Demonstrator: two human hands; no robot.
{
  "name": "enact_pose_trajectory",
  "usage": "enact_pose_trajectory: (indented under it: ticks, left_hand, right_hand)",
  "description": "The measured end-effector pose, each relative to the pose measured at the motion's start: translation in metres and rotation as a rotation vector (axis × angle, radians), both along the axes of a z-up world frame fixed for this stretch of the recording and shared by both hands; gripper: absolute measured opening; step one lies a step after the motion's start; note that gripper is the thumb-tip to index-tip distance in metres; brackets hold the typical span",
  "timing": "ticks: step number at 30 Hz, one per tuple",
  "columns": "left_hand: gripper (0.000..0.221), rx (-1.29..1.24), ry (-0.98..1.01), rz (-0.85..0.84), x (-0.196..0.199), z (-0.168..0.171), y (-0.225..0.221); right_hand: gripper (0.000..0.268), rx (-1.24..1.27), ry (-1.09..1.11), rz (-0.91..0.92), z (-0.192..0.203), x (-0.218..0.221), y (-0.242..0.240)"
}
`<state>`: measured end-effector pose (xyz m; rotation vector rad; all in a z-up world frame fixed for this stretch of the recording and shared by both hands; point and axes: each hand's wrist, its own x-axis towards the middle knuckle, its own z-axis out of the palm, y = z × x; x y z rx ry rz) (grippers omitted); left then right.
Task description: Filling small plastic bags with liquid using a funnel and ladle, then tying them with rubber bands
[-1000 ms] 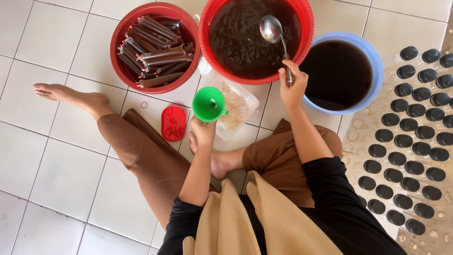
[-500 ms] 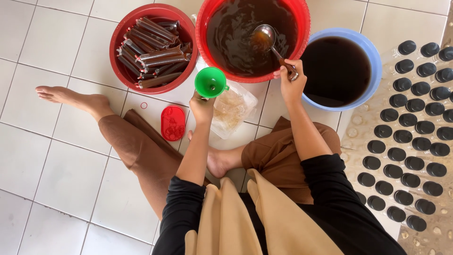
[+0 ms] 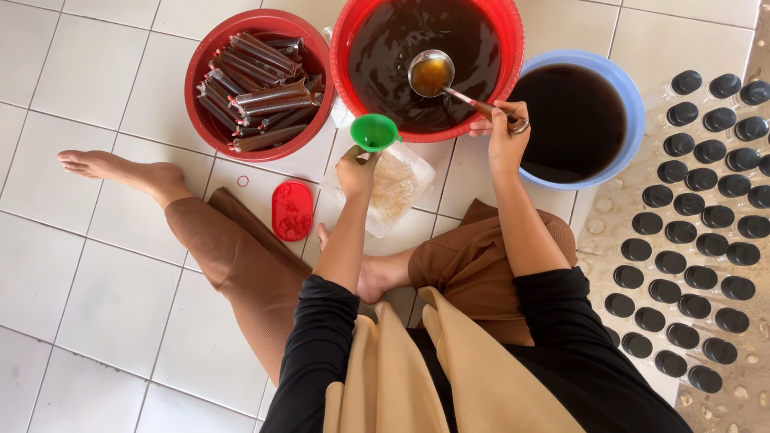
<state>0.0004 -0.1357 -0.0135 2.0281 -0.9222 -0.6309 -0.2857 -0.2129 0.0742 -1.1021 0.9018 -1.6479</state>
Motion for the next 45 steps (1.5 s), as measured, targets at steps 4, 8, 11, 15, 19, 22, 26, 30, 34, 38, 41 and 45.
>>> enact_pose_trajectory:
  ticks: [4,8,11,15,19,22,26,30,34,38,41,45]
  left_hand:
    - [0.026,0.041,0.003,0.004,-0.004,-0.005,-0.009]
    - [0.027,0.01,-0.01,-0.04,-0.018,0.019,-0.011]
    - [0.026,0.041,-0.036,-0.047,-0.022,0.022,-0.015]
    - [0.028,0.119,-0.088,-0.043,-0.024,0.022,-0.022]
    - [0.027,0.05,-0.065,-0.05,-0.027,0.025,-0.018]
    - [0.027,0.015,-0.061,-0.052,-0.026,0.022,-0.018]
    - [0.028,-0.041,-0.037,-0.027,-0.015,0.009,-0.021]
    - [0.028,-0.12,-0.006,0.013,-0.005,0.017,-0.02]
    - [0.028,-0.171,0.009,0.024,0.008,0.025,-0.016]
    - [0.027,-0.235,0.028,0.056,0.016,0.033,-0.011]
    - [0.026,-0.25,0.034,0.078,0.018,0.041,-0.007]
    - [0.026,-0.277,0.032,0.103,0.022,0.044,-0.004]
  right_hand:
    - [0.014,-0.014,0.001,0.015,0.017,0.001,0.007]
    - [0.014,-0.011,-0.016,0.049,0.032,0.001,0.011]
    - [0.015,-0.001,-0.021,0.078,0.038,0.002,0.019]
    - [0.017,0.029,-0.032,0.144,0.049,0.004,0.029]
    - [0.017,0.057,-0.04,0.186,0.055,0.006,0.046]
    - [0.017,0.047,-0.022,0.208,0.058,0.01,0.057]
    - [0.019,-0.017,0.01,0.257,0.054,0.013,0.066]
    - [0.022,-0.152,0.073,0.305,0.06,0.017,0.075]
    - [0.023,-0.194,0.091,0.313,0.057,0.022,0.083]
    - [0.025,-0.264,0.121,0.325,0.056,0.025,0.089]
    - [0.028,-0.348,0.149,0.32,0.054,0.027,0.092]
    - [0.03,-0.461,0.172,0.309,0.079,0.033,0.102]
